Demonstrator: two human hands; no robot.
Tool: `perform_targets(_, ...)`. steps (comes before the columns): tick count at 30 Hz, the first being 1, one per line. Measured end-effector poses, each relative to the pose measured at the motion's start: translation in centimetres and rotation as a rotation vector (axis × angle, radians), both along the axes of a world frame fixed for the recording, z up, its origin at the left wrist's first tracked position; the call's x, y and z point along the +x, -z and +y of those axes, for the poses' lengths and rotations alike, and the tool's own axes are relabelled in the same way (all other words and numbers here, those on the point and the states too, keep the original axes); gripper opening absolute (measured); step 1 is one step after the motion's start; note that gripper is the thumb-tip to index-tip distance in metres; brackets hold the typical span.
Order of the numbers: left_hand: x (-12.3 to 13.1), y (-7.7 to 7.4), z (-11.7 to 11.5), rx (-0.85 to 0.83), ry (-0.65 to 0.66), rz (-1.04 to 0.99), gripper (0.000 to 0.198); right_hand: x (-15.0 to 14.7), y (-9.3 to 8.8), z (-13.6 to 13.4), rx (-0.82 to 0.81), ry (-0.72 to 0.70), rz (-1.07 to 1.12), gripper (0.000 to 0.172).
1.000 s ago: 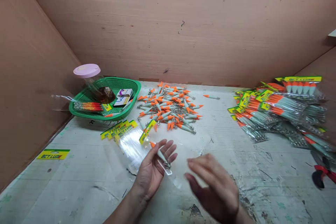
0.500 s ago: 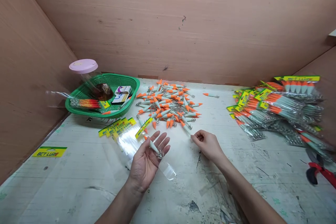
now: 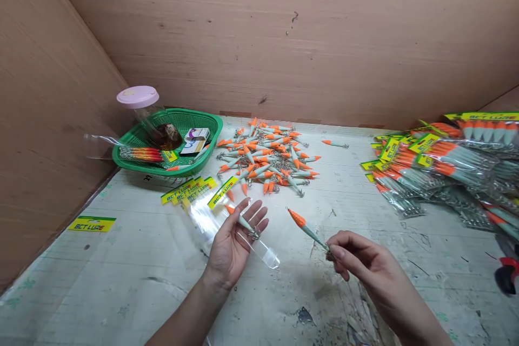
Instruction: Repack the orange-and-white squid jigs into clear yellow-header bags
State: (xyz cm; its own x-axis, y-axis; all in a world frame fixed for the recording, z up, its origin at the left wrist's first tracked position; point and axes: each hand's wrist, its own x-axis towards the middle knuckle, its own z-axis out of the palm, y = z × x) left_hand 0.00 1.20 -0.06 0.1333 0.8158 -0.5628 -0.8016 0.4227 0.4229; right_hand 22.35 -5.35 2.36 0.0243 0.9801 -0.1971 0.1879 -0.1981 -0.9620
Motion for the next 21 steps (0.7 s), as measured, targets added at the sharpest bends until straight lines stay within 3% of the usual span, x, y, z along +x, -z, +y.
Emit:
perform_targets(6,0.0,0.3,-0.1,0.019,0.019,-0.009,0.024,-0.5,-0.2,-0.6,0.027,-0.032,-0.072,0.034)
perform_targets(12,0.1,0.4,-0.4,0.059,0.012,-0.016,0.025,-2.1,0.2,-0.7,0.079,-0.05,-0.367,0.031)
perform_targets(21,1.1,0.5,-1.4,0.031,0.127,-0.015,0.034,-7.5,1.1,1.2,0.702,0.024,-0.762,0.015)
